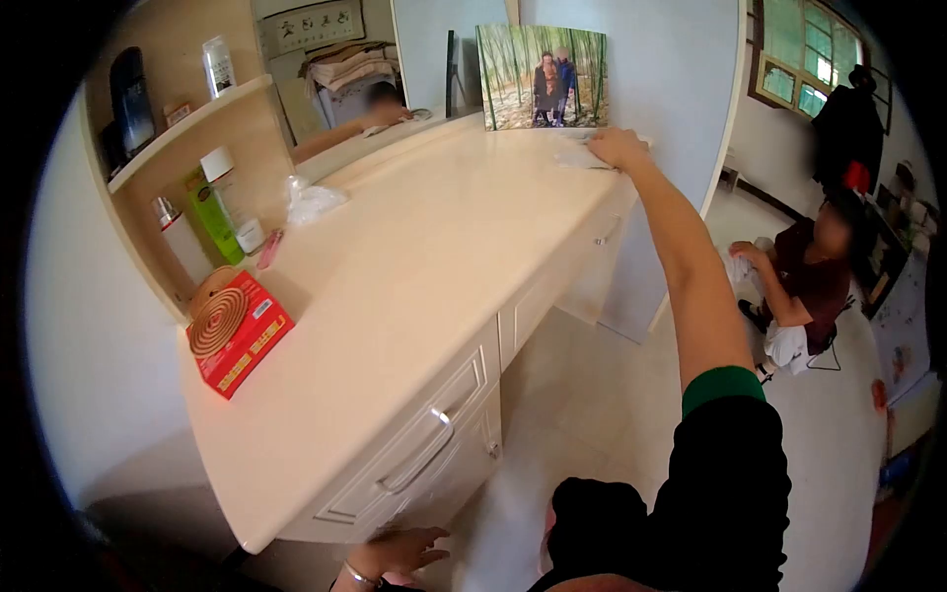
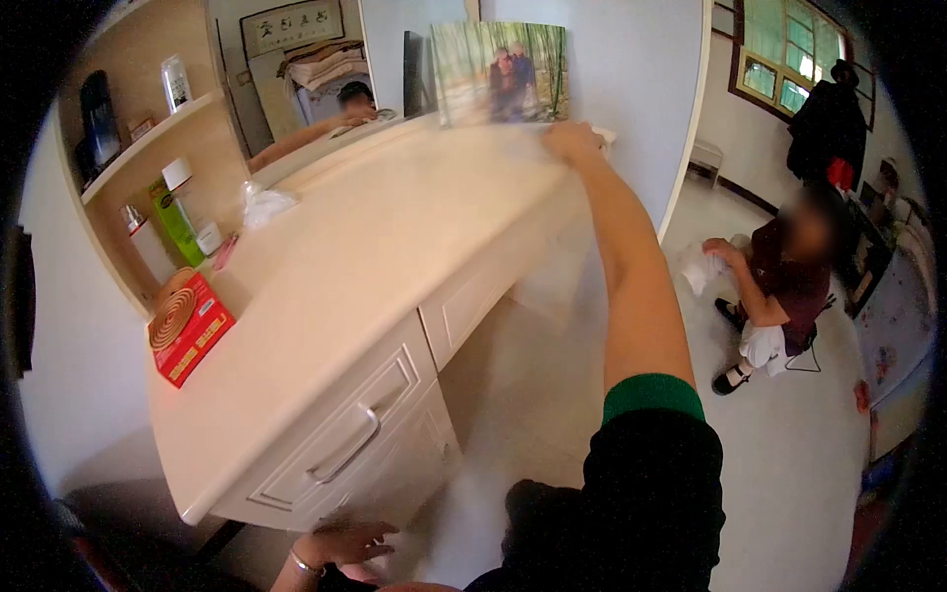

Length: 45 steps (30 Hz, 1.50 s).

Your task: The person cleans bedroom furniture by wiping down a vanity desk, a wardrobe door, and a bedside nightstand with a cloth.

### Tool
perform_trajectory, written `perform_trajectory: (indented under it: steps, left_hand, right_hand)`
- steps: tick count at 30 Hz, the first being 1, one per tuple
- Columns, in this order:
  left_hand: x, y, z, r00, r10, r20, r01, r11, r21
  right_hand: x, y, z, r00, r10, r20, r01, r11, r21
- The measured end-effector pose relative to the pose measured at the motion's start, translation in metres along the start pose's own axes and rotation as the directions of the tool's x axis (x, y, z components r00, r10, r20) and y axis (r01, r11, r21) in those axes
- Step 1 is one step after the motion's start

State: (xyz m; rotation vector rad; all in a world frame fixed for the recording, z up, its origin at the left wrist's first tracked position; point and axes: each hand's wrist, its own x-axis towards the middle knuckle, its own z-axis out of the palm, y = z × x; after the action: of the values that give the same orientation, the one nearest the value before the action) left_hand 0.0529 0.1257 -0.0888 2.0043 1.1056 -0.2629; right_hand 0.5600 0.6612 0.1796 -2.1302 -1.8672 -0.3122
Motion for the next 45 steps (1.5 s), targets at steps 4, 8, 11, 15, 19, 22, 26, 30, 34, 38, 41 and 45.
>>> perform_trajectory:
  steps: [4, 8, 11, 15, 19, 22, 26, 30, 34, 38, 41, 45]
  left_hand:
    - [-0.009, 0.025, -0.015, 1.000, -0.023, 0.007, 0.022, 0.988, 0.151]
    - [0.005, -0.002, 0.008, 0.999, 0.038, -0.013, -0.034, 0.973, 0.229]
    - [0.001, 0.000, 0.007, 0.994, 0.073, -0.079, -0.064, 0.992, 0.109]
    - [-0.032, 0.041, -0.010, 0.943, 0.133, -0.305, -0.144, 0.989, -0.015]
    - [-0.103, 0.102, -0.030, 0.443, 0.423, -0.790, -0.573, 0.812, 0.112]
    - [-0.153, 0.107, -0.040, 0.044, 0.330, -0.943, -0.506, 0.822, 0.264]
    - [-0.172, 0.106, -0.098, -0.254, 0.339, -0.906, -0.319, 0.855, 0.410]
    - [-0.148, 0.080, -0.126, -0.168, 0.281, -0.945, -0.333, 0.886, 0.322]
    - [-0.131, 0.071, -0.128, -0.185, 0.351, -0.918, -0.285, 0.875, 0.392]
    - [-0.126, 0.066, -0.126, -0.248, 0.335, -0.909, -0.202, 0.900, 0.387]
    - [-0.122, 0.059, -0.129, -0.272, 0.280, -0.921, -0.084, 0.946, 0.312]
    - [-0.117, 0.058, -0.126, -0.405, 0.234, -0.884, -0.126, 0.943, 0.307]
  right_hand:
    - [-0.107, -0.049, -0.051, 0.998, -0.016, -0.060, 0.017, 1.000, 0.012]
    - [-0.162, -0.093, -0.069, 0.983, -0.168, -0.070, 0.173, 0.983, 0.060]
    - [-0.200, -0.129, -0.069, 0.947, -0.300, -0.118, 0.312, 0.944, 0.110]
    - [-0.260, -0.161, -0.082, 0.875, -0.426, -0.230, 0.476, 0.844, 0.248]
    - [-0.327, -0.198, -0.109, 0.808, -0.540, -0.237, 0.579, 0.803, 0.141]
    - [-0.363, -0.223, -0.104, 0.775, -0.508, -0.375, 0.615, 0.742, 0.266]
    - [-0.423, -0.249, -0.110, 0.625, -0.462, -0.629, 0.720, 0.653, 0.237]
    - [-0.465, -0.265, -0.106, 0.553, -0.321, -0.769, 0.707, 0.669, 0.229]
    - [-0.478, -0.263, -0.106, 0.455, -0.275, -0.847, 0.787, 0.570, 0.238]
    - [-0.459, -0.252, -0.103, 0.341, -0.365, -0.866, 0.872, 0.468, 0.145]
    - [-0.415, -0.232, -0.096, 0.193, -0.467, -0.863, 0.962, 0.265, 0.072]
    - [-0.300, -0.181, -0.086, 0.146, -0.619, -0.772, 0.989, 0.087, 0.118]
